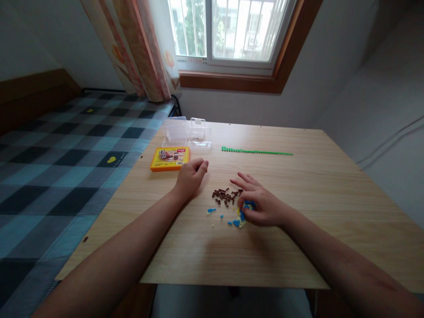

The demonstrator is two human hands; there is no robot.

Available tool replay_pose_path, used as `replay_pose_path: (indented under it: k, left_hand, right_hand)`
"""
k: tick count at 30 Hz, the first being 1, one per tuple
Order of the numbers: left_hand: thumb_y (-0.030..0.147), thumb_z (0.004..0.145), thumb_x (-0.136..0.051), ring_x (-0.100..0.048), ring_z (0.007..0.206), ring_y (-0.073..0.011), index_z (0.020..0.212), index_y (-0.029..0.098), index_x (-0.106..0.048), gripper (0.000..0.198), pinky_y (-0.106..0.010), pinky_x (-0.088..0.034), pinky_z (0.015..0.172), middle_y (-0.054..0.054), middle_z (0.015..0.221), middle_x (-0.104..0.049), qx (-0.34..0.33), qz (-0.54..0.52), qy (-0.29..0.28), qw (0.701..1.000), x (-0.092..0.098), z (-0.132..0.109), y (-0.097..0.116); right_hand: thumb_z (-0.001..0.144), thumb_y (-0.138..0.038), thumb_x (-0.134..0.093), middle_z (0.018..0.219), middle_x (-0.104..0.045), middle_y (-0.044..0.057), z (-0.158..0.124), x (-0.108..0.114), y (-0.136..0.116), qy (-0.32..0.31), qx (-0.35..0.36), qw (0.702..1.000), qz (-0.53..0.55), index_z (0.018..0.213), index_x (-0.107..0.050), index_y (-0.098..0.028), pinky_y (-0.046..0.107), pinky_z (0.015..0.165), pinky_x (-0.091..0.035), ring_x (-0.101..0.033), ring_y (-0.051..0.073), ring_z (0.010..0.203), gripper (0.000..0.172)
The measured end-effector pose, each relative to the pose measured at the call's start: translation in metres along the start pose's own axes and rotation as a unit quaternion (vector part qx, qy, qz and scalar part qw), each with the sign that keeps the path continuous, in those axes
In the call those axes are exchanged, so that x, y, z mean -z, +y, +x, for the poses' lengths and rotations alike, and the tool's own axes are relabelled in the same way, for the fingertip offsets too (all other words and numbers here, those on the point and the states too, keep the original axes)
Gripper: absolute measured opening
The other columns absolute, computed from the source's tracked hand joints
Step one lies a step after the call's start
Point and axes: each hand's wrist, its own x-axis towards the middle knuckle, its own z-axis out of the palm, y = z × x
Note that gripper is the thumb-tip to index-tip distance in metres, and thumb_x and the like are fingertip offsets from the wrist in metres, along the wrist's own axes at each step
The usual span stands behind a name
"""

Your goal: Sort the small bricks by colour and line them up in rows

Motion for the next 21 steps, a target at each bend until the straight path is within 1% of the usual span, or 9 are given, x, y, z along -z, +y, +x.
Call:
replay_pose_path:
  k: [3, 5, 7, 9, 11, 15, 18, 21]
  left_hand:
    - [0.039, 0.092, -0.047, -0.044, 0.056, -0.0141, 0.06, 0.02, -0.048, 0.038, -0.029, -0.031, 0.057, 0.003, 0.054, -0.043, 0.001, 0.005, -0.002, 1.0, 0.0, 0.0, 0.0]
    - [0.039, 0.092, -0.047, -0.044, 0.056, -0.0143, 0.059, 0.02, -0.048, 0.038, -0.03, -0.03, 0.057, 0.003, 0.054, -0.043, 0.001, 0.009, -0.001, 1.0, 0.001, 0.0, 0.0]
    - [0.039, 0.091, -0.047, -0.044, 0.056, -0.0145, 0.059, 0.02, -0.048, 0.037, -0.03, -0.03, 0.057, 0.003, 0.054, -0.043, 0.002, 0.012, 0.0, 1.0, 0.001, 0.0, 0.001]
    - [0.039, 0.09, -0.047, -0.044, 0.056, -0.0147, 0.058, 0.02, -0.047, 0.037, -0.03, -0.031, 0.057, 0.002, 0.054, -0.044, 0.003, 0.015, 0.0, 1.0, 0.001, 0.0, 0.001]
    - [0.039, 0.09, -0.047, -0.044, 0.056, -0.0149, 0.058, 0.021, -0.047, 0.037, -0.03, -0.031, 0.057, 0.002, 0.054, -0.044, 0.005, 0.02, 0.0, 1.0, 0.001, 0.0, 0.001]
    - [0.04, 0.09, -0.047, -0.043, 0.056, -0.0146, 0.058, 0.02, -0.048, 0.038, -0.03, -0.031, 0.057, 0.002, 0.054, -0.044, 0.003, 0.019, -0.001, 1.0, 0.001, 0.001, 0.0]
    - [0.039, 0.091, -0.047, -0.043, 0.056, -0.0144, 0.058, 0.02, -0.047, 0.038, -0.03, -0.03, 0.057, 0.003, 0.054, -0.043, -0.002, 0.014, 0.0, 1.0, 0.001, 0.001, -0.001]
    - [0.039, 0.091, -0.047, -0.042, 0.055, -0.0142, 0.058, 0.02, -0.047, 0.038, -0.03, -0.03, 0.057, 0.003, 0.054, -0.042, -0.002, 0.016, 0.001, 1.0, 0.0, 0.001, -0.002]
  right_hand:
    - [0.075, -0.013, -0.065, 0.157, -0.043, 0.008, 0.0, -0.002, 0.002, 0.013, 0.0, 1.0, -0.009, 0.082, -0.068, -0.021, 0.063, 0.12, -0.019, -0.021, 0.033, 0.153, 0.011]
    - [0.078, -0.014, -0.064, 0.155, -0.045, 0.009, 0.0, -0.003, 0.004, 0.036, -0.006, 0.999, -0.015, 0.082, -0.068, -0.021, 0.063, 0.119, -0.021, -0.022, 0.033, 0.152, 0.009]
    - [0.082, -0.015, -0.063, 0.154, -0.047, 0.01, -0.001, -0.002, 0.007, 0.069, -0.016, 0.997, -0.021, 0.086, -0.07, -0.021, 0.063, 0.119, -0.023, -0.023, 0.033, 0.152, 0.01]
    - [0.085, -0.017, -0.064, 0.155, -0.046, 0.01, -0.003, 0.001, 0.009, 0.087, -0.014, 0.996, -0.023, 0.093, -0.072, -0.023, 0.063, 0.119, -0.023, -0.023, 0.033, 0.152, 0.013]
    - [0.085, -0.021, -0.068, 0.157, -0.043, 0.007, -0.006, 0.006, 0.009, 0.076, 0.005, 0.997, -0.025, 0.096, -0.075, -0.025, 0.063, 0.119, -0.022, -0.022, 0.034, 0.152, 0.014]
    - [0.084, -0.03, -0.074, 0.16, -0.039, 0.003, -0.009, 0.01, 0.007, 0.035, 0.042, 0.998, -0.036, 0.092, -0.078, -0.028, 0.064, 0.12, -0.019, -0.021, 0.035, 0.152, 0.009]
    - [0.084, -0.034, -0.074, 0.159, -0.041, 0.002, -0.008, 0.009, 0.006, 0.023, 0.05, 0.997, -0.049, 0.09, -0.079, -0.03, 0.065, 0.119, -0.019, -0.021, 0.035, 0.152, 0.009]
    - [0.083, -0.033, -0.075, 0.157, -0.044, -0.001, -0.006, 0.007, 0.006, 0.014, 0.056, 0.997, -0.055, 0.088, -0.08, -0.032, 0.066, 0.119, -0.019, -0.022, 0.035, 0.152, 0.007]
